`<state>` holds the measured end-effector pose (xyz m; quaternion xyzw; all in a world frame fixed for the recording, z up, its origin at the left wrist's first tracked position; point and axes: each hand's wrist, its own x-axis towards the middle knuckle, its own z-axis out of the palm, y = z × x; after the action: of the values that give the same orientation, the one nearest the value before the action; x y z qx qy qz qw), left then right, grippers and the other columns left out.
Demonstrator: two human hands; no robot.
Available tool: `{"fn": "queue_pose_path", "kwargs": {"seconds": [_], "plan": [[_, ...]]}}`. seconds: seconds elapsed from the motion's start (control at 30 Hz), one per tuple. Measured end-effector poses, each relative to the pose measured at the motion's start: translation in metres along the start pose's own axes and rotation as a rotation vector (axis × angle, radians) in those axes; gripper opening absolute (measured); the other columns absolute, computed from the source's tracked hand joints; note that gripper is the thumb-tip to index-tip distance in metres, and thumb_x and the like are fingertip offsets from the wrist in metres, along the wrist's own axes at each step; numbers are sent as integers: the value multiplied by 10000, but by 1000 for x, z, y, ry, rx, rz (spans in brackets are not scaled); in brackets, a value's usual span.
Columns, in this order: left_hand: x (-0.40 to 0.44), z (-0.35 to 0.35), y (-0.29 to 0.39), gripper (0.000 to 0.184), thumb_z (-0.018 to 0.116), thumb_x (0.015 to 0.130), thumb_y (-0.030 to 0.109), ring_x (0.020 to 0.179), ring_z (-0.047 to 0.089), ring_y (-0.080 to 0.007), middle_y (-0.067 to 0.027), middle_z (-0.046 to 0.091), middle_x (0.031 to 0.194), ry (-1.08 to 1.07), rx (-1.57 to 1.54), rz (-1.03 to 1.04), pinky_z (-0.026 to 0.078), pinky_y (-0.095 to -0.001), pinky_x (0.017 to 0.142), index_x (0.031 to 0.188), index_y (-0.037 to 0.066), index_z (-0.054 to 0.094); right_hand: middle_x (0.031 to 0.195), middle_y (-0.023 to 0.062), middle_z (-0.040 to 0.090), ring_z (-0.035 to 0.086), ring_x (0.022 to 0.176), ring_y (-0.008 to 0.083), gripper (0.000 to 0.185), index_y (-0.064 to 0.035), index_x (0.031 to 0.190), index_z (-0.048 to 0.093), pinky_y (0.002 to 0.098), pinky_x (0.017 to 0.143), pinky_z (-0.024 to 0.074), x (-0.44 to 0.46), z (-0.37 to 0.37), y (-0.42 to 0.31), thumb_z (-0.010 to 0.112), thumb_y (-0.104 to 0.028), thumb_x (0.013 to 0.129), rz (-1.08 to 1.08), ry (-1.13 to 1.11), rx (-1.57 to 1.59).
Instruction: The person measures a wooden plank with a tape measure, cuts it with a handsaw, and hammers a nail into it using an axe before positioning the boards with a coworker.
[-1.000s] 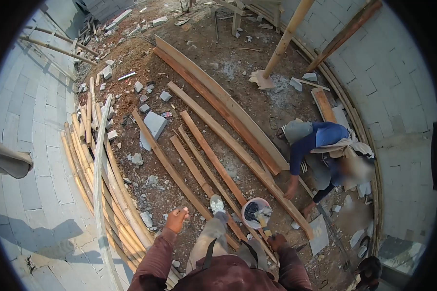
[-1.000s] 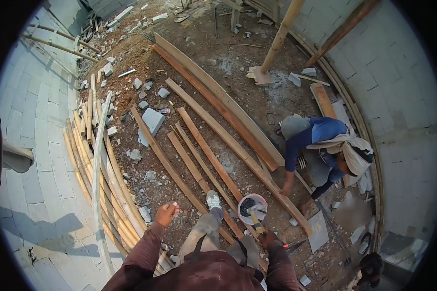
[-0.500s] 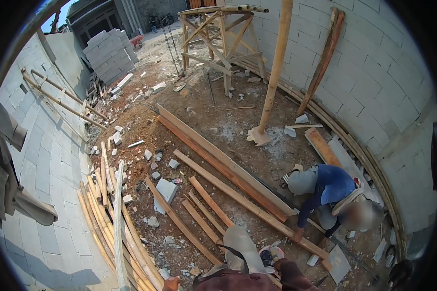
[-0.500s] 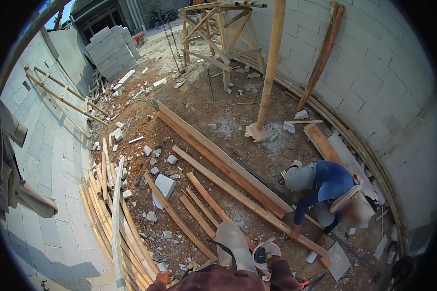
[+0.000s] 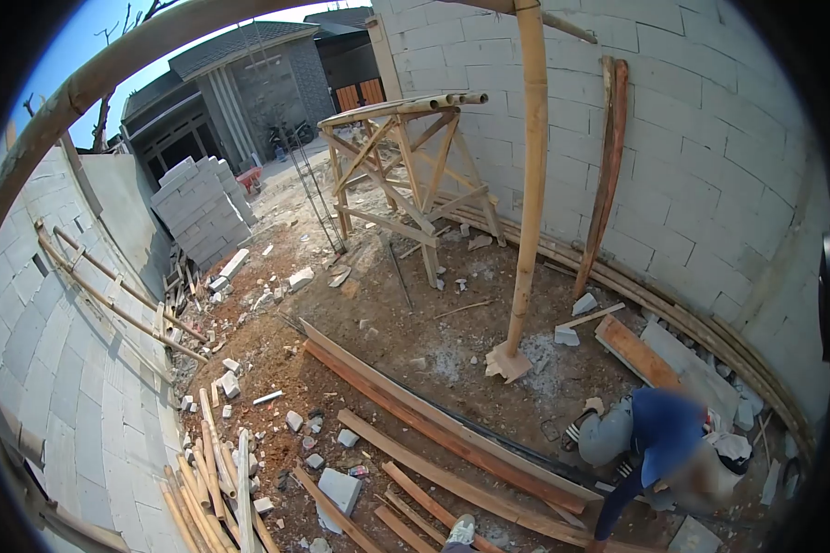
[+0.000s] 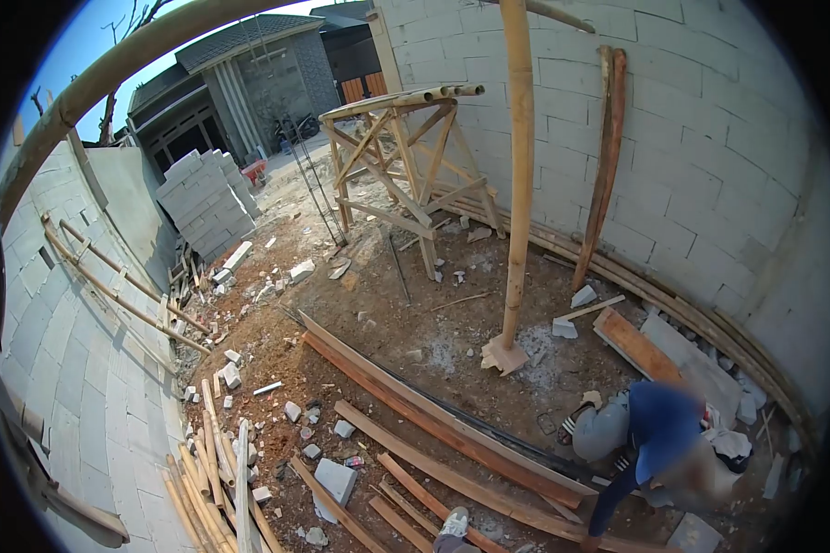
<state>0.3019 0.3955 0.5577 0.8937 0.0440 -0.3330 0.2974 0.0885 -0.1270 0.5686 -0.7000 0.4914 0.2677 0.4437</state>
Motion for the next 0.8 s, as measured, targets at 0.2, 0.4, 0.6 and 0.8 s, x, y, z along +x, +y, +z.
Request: {"fn": "queue_pose_path", "kwargs": {"seconds": [0.2,0.4,0.6,0.8], "plan": [[56,-54,120,365,574,1007,358,955,654,-204,-119,716,1054,24,-442,219,519,-365,808,1177,54,684,986,208,732,718,914,353,521,-42,1037,742,423,780,554,4,-31,-94,646,-514,840,-104,51,60],[50,-51,137,430,589,976,421,915,667,-214,-124,715,1000,-102,-153,93,525,-369,775,1153,43,693,970,213,731,717,906,359,531,-27,1023,738,426,774,551,3,-52,-138,647,-516,838,-157,67,67],[53,-67,128,498,603,946,484,875,680,-225,-128,714,947,-220,52,-54,531,-373,742,1129,31,702,953,218,730,717,898,364,542,-12,1009,734,430,767,547,-9,-62,-155,647,-518,835,-189,83,97],[62,-87,130,567,618,915,546,835,692,-236,-132,713,893,-308,139,-88,537,-377,710,1104,20,711,937,223,730,716,889,370,553,2,995,730,433,761,544,-17,-56,-153,648,-520,832,-148,105,124]]}}
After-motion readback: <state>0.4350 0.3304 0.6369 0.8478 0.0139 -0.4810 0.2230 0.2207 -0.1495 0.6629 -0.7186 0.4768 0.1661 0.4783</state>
